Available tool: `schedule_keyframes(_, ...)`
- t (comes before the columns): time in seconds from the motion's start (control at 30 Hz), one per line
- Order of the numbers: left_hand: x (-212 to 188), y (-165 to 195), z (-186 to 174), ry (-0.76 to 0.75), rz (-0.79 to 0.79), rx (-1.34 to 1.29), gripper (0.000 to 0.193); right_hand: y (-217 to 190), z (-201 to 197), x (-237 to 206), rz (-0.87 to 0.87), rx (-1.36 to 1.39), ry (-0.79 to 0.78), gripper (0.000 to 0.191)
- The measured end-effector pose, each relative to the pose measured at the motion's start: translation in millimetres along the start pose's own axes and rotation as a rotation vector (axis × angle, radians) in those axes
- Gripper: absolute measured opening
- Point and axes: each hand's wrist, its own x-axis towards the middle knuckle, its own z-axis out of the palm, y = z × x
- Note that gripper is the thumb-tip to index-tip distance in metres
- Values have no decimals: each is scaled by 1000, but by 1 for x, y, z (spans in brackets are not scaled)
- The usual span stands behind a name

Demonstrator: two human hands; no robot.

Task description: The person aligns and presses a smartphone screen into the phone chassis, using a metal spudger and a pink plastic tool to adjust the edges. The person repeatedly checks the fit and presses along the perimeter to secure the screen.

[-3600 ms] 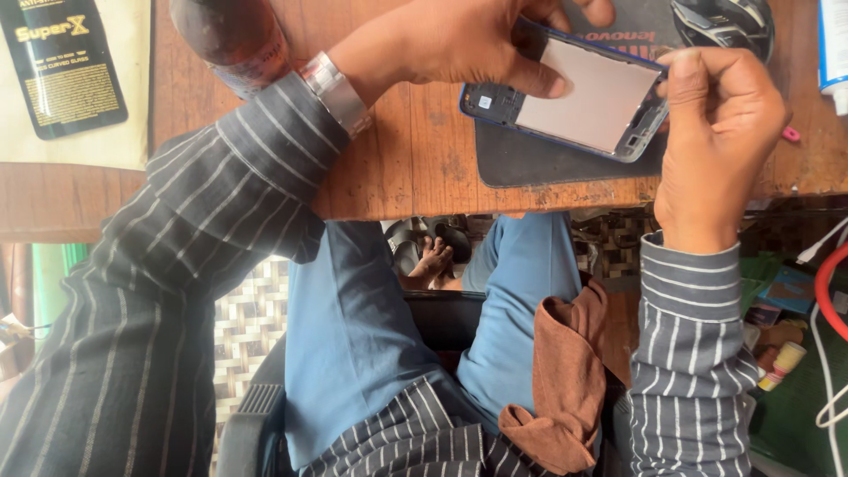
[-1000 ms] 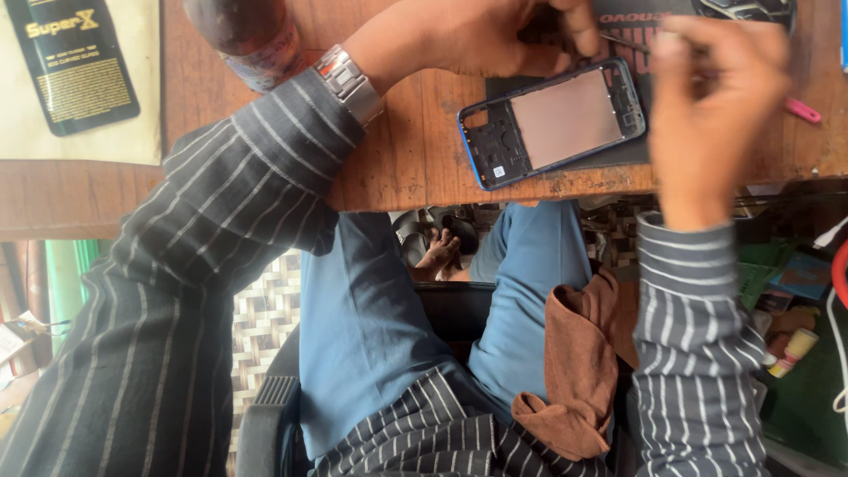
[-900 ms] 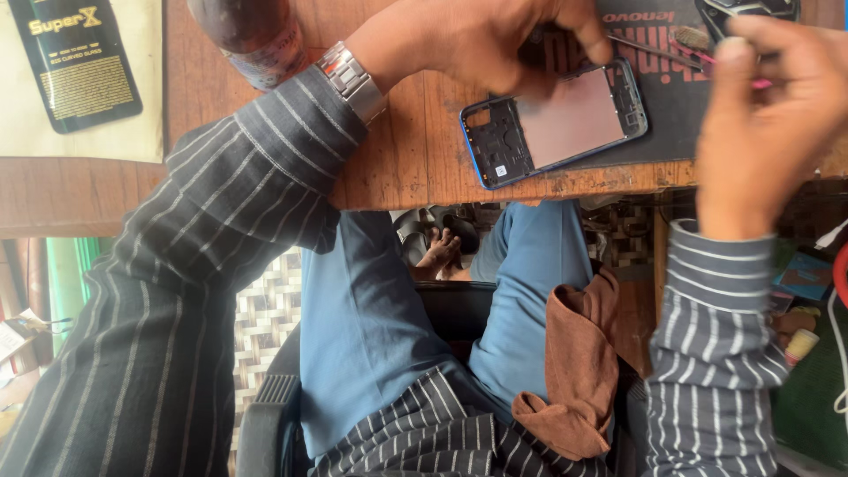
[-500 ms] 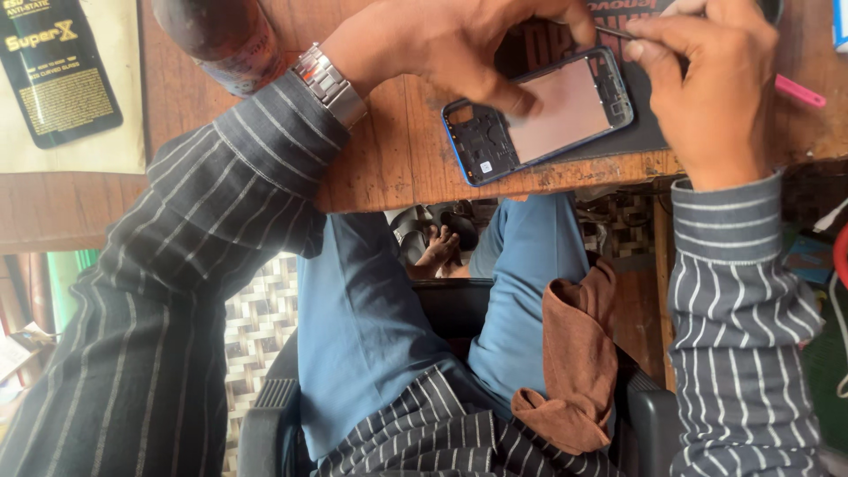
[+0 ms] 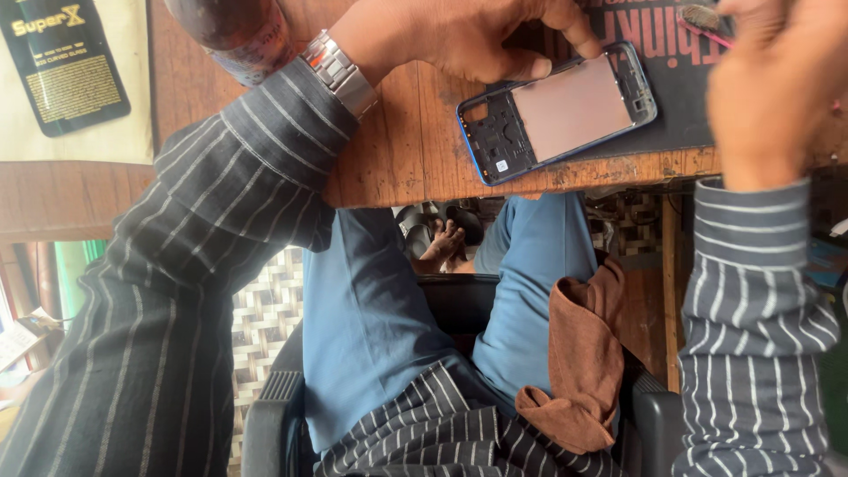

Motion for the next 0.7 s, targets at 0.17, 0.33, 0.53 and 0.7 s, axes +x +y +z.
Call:
schedule_keyframes(0.17, -1, 1, -2, -10, 10, 122, 47, -23, -17, -21, 395, 626, 76, 17)
schedule_keyframes(0.33, -5, 0, -4, -83, -47, -84, 58, -69, -17, -36, 396, 878, 82, 15)
schedule_keyframes(0.53, -2, -1, -5, -93, 14, -28, 74, -99, 22, -41, 296, 885, 192, 19)
schedule_keyframes(0.7, -3, 4, 1, 47, 132, 107, 73, -99, 33, -49, 187, 687, 175, 25)
